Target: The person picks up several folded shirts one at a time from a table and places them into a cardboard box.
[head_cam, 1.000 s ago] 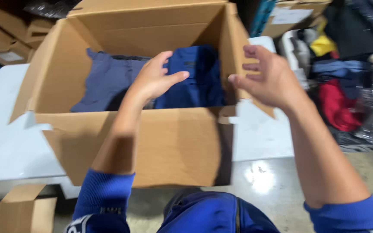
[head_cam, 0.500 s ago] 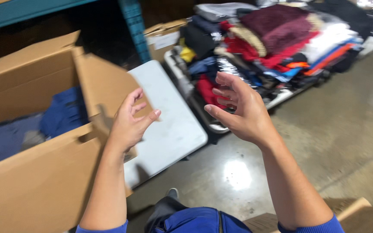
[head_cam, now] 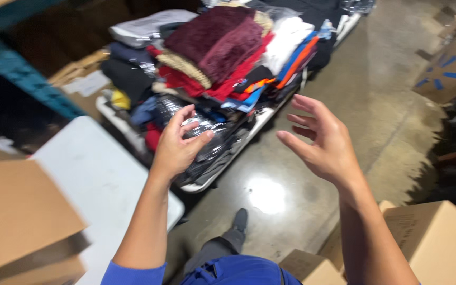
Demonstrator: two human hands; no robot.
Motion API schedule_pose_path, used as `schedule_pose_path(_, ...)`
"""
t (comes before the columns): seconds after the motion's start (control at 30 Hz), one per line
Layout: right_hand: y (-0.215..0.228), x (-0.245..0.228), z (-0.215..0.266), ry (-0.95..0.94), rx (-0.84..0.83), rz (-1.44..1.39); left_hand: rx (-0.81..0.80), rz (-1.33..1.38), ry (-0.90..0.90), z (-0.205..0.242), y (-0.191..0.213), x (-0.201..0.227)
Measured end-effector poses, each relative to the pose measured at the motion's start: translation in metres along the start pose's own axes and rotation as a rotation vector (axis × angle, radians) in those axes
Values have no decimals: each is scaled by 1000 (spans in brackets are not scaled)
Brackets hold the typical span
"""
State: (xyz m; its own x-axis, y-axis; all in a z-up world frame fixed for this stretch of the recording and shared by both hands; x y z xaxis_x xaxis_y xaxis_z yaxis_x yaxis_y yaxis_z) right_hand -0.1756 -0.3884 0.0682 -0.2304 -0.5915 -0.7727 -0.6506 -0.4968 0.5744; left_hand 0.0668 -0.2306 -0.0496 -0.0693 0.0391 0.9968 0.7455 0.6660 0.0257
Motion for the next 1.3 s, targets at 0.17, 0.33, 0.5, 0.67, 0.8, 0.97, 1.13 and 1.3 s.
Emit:
schedule_pose_path(0.17,80,62,-53,-230,39,25,-127,29,76,-98,-113,-14)
schedule_pose_path(0.33,145,141,-96,-275,170,-29,-254,-19,53,-175,-219,-5)
schedule_pose_path(0.5,200,219,-152,-287,215,-71,-301,-65,108,-239,-307,-13)
schedule_pose_path(0.67,249,320,-225,-238,148,-141,-217,-83,147,-303,-376,-44)
schedule_pose_path(0.8,296,365,-291,-192,103,-150,-135,-27,172,-353,-429,-59)
schedule_pose_path(0.97,319,412,-367,-169,6,-169,-52,-70,277,-393,-464,-50)
schedule_pose_path(1.13,326,463,-439,-160,-45,-168,30,-127,401,-455,-485,-79)
schedule_pose_path(1.3,331,519,-513,-188,-132,-103,134,-120,362,-532,-502,-106)
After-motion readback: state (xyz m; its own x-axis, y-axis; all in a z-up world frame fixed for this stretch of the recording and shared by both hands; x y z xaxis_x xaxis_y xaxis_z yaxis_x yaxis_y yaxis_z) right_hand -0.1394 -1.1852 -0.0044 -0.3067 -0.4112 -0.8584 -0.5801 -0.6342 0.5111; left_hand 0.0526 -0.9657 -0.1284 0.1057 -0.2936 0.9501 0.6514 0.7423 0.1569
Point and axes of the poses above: each hand's wrist, its own z-axis away from the middle knuckle, its own y-axis out of the back of the hand, x = y × z, the point moved 8 cm from there along -z, towards the middle knuckle, and after that the axes turned 6 degrees about z, right-handed, at the moved point
